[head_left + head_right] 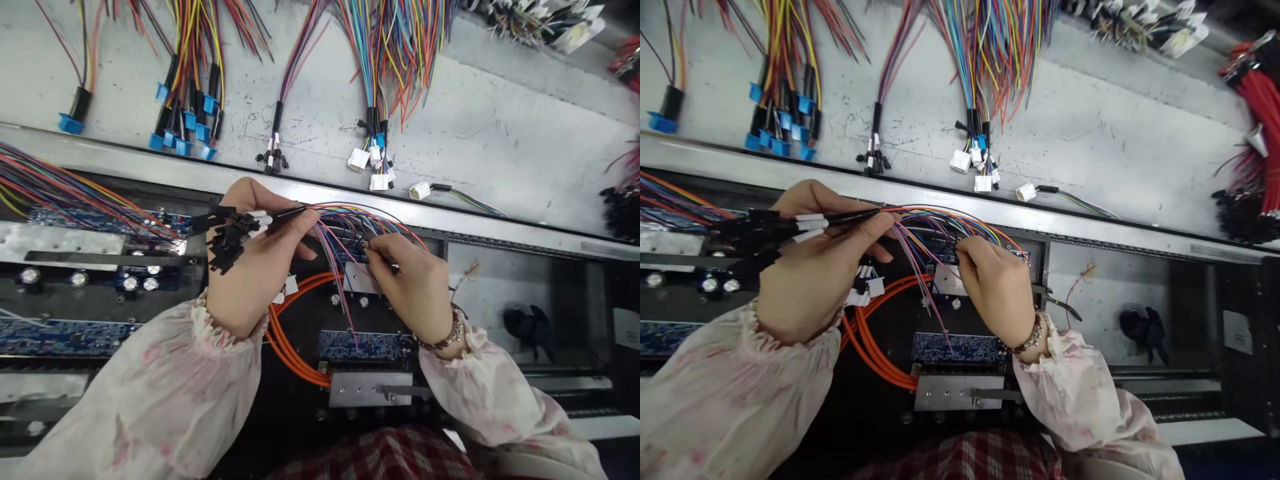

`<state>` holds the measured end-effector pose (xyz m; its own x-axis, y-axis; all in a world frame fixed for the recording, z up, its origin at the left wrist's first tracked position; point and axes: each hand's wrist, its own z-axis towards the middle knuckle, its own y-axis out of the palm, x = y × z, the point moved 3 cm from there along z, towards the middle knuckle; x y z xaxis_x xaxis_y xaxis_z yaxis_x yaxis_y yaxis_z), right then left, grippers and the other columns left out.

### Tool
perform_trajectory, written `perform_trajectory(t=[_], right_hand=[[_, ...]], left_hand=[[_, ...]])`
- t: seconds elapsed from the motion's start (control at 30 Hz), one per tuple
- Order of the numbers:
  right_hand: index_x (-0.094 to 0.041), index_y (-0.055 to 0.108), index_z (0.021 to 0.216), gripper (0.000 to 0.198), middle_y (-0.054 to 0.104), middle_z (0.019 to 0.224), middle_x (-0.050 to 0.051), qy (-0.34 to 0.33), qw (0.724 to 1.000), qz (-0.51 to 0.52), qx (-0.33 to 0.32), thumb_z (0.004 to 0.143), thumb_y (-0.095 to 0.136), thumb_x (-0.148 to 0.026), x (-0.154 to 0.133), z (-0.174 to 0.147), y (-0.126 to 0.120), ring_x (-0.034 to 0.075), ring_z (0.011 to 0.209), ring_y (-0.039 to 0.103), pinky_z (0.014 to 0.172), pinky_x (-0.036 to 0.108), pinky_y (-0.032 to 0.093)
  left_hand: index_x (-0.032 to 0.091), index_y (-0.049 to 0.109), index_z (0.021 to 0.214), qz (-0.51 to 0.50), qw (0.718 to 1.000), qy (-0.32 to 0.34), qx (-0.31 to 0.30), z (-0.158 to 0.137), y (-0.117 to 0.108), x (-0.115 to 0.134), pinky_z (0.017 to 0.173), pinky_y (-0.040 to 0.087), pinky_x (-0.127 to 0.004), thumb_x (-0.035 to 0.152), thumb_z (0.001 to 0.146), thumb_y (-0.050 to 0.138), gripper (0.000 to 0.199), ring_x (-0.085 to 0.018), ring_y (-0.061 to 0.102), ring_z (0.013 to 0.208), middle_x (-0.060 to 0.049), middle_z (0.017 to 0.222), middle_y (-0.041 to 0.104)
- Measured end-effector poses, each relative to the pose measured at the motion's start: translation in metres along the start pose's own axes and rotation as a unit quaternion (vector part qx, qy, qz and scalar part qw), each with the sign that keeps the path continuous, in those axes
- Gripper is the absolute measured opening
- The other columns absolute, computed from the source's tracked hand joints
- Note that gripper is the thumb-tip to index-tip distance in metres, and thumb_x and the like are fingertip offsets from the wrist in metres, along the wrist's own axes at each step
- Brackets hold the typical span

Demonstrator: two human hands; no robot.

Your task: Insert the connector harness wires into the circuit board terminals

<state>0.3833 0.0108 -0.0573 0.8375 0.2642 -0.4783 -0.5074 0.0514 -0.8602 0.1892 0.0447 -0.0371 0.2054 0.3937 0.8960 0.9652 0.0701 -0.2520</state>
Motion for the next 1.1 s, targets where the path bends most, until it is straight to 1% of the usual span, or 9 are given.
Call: perform_trajectory(t=[0.13, 0.27, 0.43, 0.57, 0.73, 0.8, 0.9, 1.03, 1.1], right_hand=[[-0.020, 0.066, 0.090, 0.010, 0.073, 0.081, -0.001, 0.016, 0.999, 0.039, -0.019, 0.089, 0.058, -0.015, 0.002, 0.004, 0.001, 0.011, 0.069, 0.067, 0.063, 0.022, 0.046], [-0.021, 0.066, 0.088, 0.011, 0.072, 0.080, -0.001, 0.037, 0.998, 0.044, -0.036, 0.088, 0.057, -0.015, 0.002, 0.006, 0.000, 0.011, 0.068, 0.066, 0.064, 0.022, 0.046], [-0.021, 0.067, 0.085, 0.011, 0.072, 0.078, -0.002, 0.043, 0.998, 0.038, -0.038, 0.086, 0.059, -0.013, -0.001, 0.008, -0.001, 0.010, 0.067, 0.066, 0.063, 0.022, 0.044], [-0.021, 0.068, 0.086, 0.010, 0.072, 0.077, -0.004, 0.040, 0.998, 0.039, -0.041, 0.086, 0.061, -0.014, 0.000, 0.010, 0.000, 0.010, 0.068, 0.067, 0.063, 0.022, 0.044], [-0.022, 0.070, 0.086, 0.008, 0.073, 0.076, -0.003, 0.033, 0.997, -0.017, -0.065, 0.087, 0.063, -0.019, -0.002, 0.013, 0.000, 0.012, 0.067, 0.067, 0.062, 0.024, 0.043], [-0.022, 0.071, 0.091, 0.010, 0.075, 0.081, -0.001, 0.014, 0.997, -0.057, -0.046, 0.090, 0.061, -0.020, -0.009, 0.010, -0.006, 0.014, 0.071, 0.068, 0.063, 0.025, 0.045], [-0.019, 0.070, 0.099, 0.014, 0.075, 0.091, 0.005, -0.012, 0.996, -0.088, -0.013, 0.093, 0.058, -0.023, -0.021, 0.002, -0.017, 0.017, 0.082, 0.069, 0.073, 0.029, 0.050], [-0.019, 0.069, 0.088, 0.017, 0.069, 0.086, 0.007, -0.029, 0.995, -0.084, -0.034, 0.095, 0.054, -0.024, -0.030, -0.003, -0.024, 0.020, 0.083, 0.065, 0.074, 0.034, 0.051], [-0.021, 0.067, 0.091, 0.015, 0.070, 0.088, 0.005, -0.022, 0.998, -0.059, 0.002, 0.096, 0.053, -0.021, -0.030, -0.001, -0.027, 0.018, 0.082, 0.066, 0.074, 0.032, 0.052]], left_hand=[[0.023, 0.054, 0.076, -0.045, 0.996, 0.076, 0.027, 0.002, -0.002, -0.005, 0.044, 0.052, -0.027, 0.037, 0.079, 0.078, 0.027, -0.016, 0.067, 0.053, 0.001, 0.081, 0.073], [0.023, 0.054, 0.077, -0.055, 0.990, 0.128, 0.021, 0.004, -0.001, -0.013, 0.041, 0.049, -0.027, 0.037, 0.080, 0.079, 0.028, -0.016, 0.067, 0.053, 0.000, 0.084, 0.073], [0.022, 0.055, 0.078, -0.073, 0.988, 0.134, 0.016, 0.005, 0.000, -0.017, 0.039, 0.048, -0.027, 0.038, 0.081, 0.078, 0.027, -0.017, 0.068, 0.054, -0.001, 0.084, 0.072], [0.022, 0.056, 0.079, -0.106, 0.985, 0.136, 0.015, 0.005, 0.001, -0.018, 0.042, 0.053, -0.029, 0.032, 0.077, 0.082, 0.028, -0.017, 0.068, 0.055, 0.000, 0.085, 0.071], [0.022, 0.055, 0.080, -0.077, 0.990, 0.120, 0.011, 0.006, 0.001, -0.019, 0.040, 0.050, -0.030, 0.037, 0.077, 0.081, 0.030, -0.017, 0.067, 0.053, -0.001, 0.085, 0.072], [0.022, 0.054, 0.080, -0.074, 0.991, 0.113, 0.009, 0.006, 0.000, -0.018, 0.040, 0.050, -0.029, 0.037, 0.078, 0.080, 0.030, -0.017, 0.067, 0.053, 0.000, 0.083, 0.072], [0.022, 0.054, 0.080, -0.085, 0.990, 0.111, 0.004, 0.006, 0.000, -0.018, 0.042, 0.052, -0.030, 0.036, 0.078, 0.080, 0.030, -0.017, 0.067, 0.054, 0.000, 0.083, 0.071], [0.022, 0.055, 0.080, -0.109, 0.986, 0.129, 0.005, 0.006, 0.002, -0.019, 0.045, 0.056, -0.031, 0.034, 0.078, 0.080, 0.028, -0.019, 0.069, 0.058, -0.001, 0.084, 0.070], [0.022, 0.055, 0.081, -0.126, 0.982, 0.138, 0.005, 0.006, 0.003, -0.020, 0.049, 0.059, -0.031, 0.032, 0.079, 0.080, 0.027, -0.020, 0.071, 0.066, -0.001, 0.085, 0.070]])
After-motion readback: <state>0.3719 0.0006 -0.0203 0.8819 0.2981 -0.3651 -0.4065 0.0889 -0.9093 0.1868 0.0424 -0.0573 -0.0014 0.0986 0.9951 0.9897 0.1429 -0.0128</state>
